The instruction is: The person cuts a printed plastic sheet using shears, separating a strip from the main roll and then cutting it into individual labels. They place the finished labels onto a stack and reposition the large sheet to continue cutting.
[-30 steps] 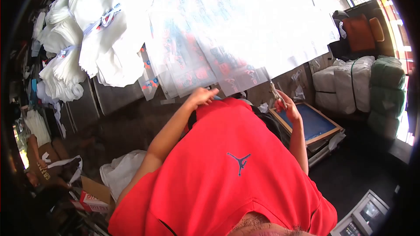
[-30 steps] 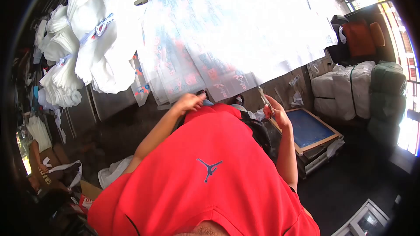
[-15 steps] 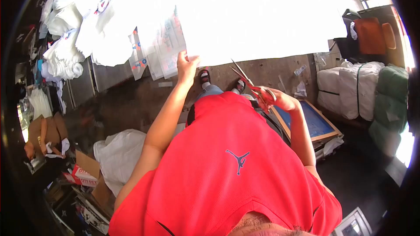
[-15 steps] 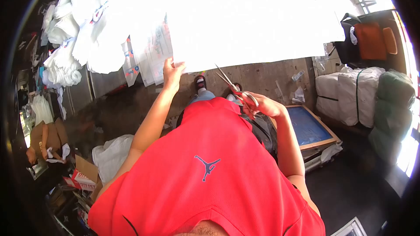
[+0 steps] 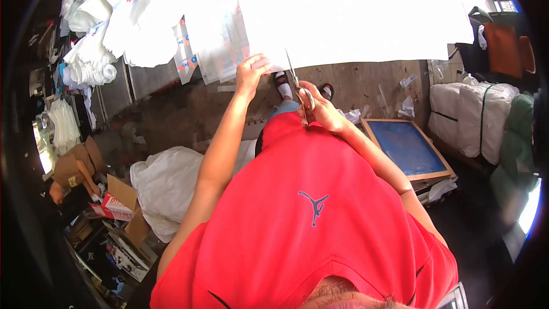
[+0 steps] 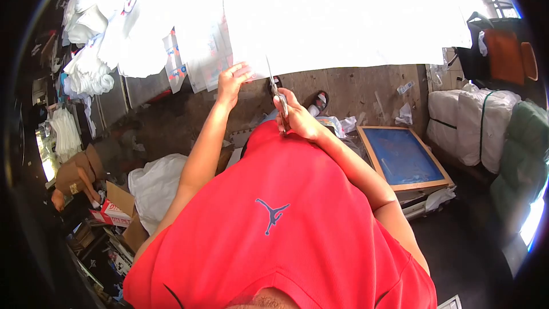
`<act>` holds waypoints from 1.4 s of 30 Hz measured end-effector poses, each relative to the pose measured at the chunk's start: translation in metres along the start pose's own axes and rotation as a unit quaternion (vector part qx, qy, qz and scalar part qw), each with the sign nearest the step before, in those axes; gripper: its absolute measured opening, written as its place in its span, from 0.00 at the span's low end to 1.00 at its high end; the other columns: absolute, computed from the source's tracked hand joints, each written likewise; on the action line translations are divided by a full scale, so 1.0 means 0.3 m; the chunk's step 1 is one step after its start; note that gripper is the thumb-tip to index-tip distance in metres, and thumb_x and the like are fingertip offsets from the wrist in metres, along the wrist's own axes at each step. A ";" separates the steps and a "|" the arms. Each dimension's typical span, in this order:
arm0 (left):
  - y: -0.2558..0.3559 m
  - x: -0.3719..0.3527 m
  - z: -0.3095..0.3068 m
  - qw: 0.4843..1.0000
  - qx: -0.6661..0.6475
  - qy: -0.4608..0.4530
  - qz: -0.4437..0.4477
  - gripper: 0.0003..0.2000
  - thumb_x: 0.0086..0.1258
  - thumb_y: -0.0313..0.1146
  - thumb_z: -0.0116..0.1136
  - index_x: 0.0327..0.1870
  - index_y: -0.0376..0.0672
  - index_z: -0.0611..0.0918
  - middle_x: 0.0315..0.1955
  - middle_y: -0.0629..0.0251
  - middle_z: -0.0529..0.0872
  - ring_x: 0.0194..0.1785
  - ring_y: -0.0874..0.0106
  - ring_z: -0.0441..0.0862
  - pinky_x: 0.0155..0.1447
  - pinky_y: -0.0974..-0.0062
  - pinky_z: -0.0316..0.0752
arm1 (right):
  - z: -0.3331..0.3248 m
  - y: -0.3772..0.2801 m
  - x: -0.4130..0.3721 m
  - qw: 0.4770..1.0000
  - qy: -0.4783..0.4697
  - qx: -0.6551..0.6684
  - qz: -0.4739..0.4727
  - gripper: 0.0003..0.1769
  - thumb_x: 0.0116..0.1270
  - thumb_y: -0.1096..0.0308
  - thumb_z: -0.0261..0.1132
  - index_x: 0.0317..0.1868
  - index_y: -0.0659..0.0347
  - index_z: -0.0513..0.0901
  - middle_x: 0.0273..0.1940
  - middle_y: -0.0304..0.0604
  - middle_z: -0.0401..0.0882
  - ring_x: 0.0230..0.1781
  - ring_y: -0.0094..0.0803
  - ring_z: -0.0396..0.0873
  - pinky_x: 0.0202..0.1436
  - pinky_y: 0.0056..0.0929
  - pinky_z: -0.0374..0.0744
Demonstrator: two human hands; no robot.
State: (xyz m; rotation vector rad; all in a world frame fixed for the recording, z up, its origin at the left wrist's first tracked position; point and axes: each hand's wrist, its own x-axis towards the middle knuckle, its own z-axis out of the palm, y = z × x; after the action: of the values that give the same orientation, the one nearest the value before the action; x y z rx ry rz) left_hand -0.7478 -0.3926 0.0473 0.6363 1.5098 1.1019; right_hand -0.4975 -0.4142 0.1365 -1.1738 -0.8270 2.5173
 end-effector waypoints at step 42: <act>0.011 -0.017 -0.014 1.000 -0.001 -0.017 -0.003 0.19 0.62 0.20 0.68 0.55 0.29 0.81 0.46 0.57 0.86 0.40 0.73 0.86 0.45 0.77 0.84 | 0.017 0.014 0.170 0.995 0.045 0.069 -0.056 0.25 0.73 0.73 0.54 0.67 0.55 0.57 0.34 0.40 0.71 0.24 0.25 0.71 0.27 0.27 0.75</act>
State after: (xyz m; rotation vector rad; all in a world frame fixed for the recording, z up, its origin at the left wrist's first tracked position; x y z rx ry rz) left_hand -0.7511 -0.3969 0.0524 0.6463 1.4807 1.0835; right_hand -0.5341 -0.3974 0.1048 -1.1526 -0.6668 2.3719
